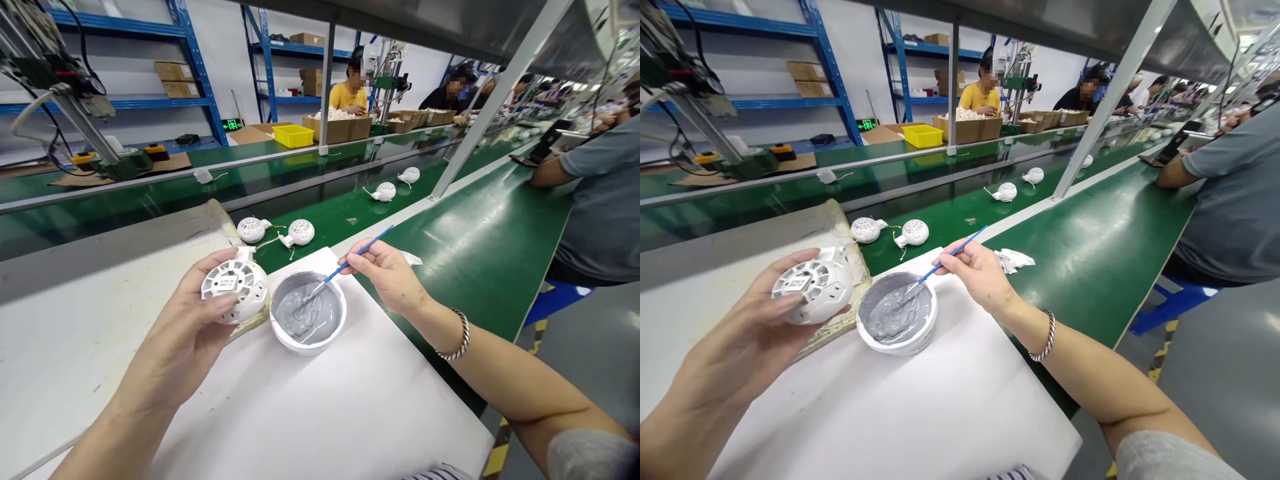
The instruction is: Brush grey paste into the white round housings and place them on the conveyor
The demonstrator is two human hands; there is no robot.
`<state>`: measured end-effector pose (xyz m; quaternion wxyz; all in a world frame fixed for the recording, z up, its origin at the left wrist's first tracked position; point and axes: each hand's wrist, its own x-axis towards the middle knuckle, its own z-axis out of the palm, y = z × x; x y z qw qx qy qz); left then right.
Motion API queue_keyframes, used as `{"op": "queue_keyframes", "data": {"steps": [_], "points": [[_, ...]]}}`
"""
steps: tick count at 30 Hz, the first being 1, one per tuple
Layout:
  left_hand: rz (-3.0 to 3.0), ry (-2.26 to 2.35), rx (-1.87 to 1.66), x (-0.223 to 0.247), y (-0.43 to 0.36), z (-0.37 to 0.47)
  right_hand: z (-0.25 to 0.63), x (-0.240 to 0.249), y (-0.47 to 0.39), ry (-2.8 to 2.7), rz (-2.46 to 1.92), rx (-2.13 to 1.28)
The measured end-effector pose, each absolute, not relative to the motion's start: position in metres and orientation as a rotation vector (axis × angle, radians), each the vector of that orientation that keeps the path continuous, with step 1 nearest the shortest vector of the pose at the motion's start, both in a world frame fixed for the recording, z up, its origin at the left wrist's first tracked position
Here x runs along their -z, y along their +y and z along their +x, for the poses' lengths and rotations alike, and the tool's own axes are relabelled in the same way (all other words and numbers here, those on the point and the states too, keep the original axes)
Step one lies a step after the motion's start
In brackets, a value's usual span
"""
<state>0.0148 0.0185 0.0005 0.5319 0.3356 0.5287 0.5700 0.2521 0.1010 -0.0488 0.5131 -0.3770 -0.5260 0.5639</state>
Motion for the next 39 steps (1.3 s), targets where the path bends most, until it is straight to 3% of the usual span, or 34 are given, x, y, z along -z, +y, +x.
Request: {"op": "queue_keyframes", "data": {"steps": [15, 26, 39], "points": [[0.562, 1.333, -1.550, -0.005, 0.031, -0.018, 0.247, 0.049, 0.106, -0.725, -0.900, -1.854], [0.568, 1.297, -1.450, 0.002, 0.030, -0.014, 0.247, 0.036, 0.107, -0.678, -0.811, -1.873], [0.600, 1.219, -1.340, 0.008, 0.021, 0.003, 0.191, -0.026, 0.110, -0.890, -0.562, -1.924]]}}
